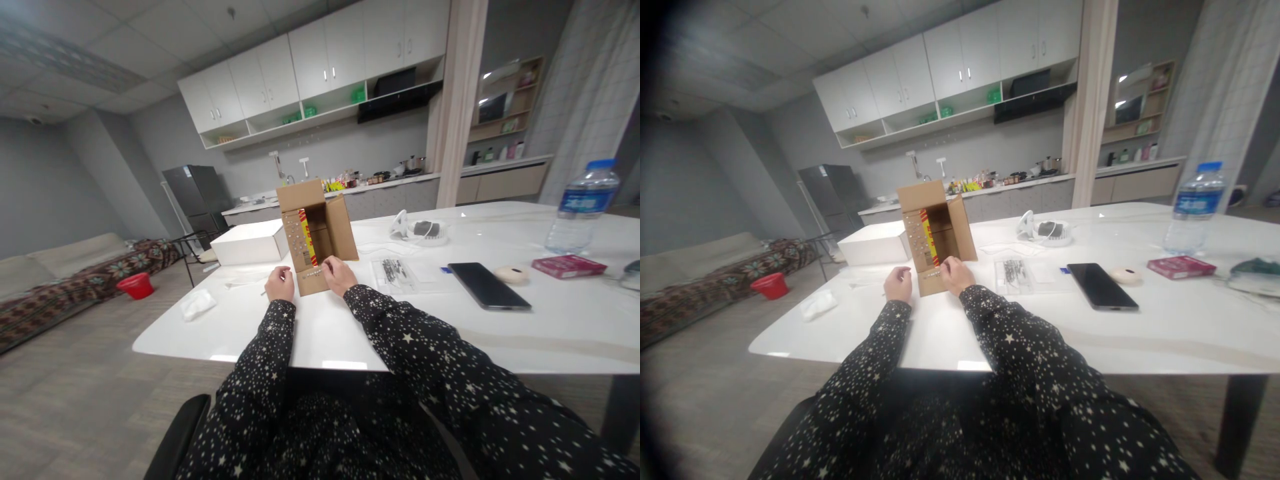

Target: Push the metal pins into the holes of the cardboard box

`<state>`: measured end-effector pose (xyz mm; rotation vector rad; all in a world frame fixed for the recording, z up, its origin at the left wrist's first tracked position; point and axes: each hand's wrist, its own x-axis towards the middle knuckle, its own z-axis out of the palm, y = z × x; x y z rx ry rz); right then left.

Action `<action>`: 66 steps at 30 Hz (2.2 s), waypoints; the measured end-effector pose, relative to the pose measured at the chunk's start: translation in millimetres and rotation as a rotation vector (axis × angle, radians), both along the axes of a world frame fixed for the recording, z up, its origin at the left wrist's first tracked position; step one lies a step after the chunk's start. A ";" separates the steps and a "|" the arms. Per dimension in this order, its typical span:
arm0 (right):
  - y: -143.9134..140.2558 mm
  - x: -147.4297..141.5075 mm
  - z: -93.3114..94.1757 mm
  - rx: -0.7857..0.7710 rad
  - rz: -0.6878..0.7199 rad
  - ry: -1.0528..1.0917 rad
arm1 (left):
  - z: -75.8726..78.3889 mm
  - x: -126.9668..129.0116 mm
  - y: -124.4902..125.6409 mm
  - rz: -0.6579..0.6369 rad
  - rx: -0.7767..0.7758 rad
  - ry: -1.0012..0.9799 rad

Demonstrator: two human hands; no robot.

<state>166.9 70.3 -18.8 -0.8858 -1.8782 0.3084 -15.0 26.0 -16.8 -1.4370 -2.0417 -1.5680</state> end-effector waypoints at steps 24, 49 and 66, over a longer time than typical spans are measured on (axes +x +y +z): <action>-1.7 1.4 -0.8 -0.040 -0.105 -0.107 | 0.4 1.0 -1.7 0.003 -0.012 0.010; 5.8 3.0 -7.6 -0.112 -0.202 -0.197 | 1.4 3.8 -3.2 0.002 -0.002 -0.013; 4.0 2.6 -5.8 -0.117 -0.215 -0.196 | 0.2 3.0 -2.6 0.011 -0.003 -0.011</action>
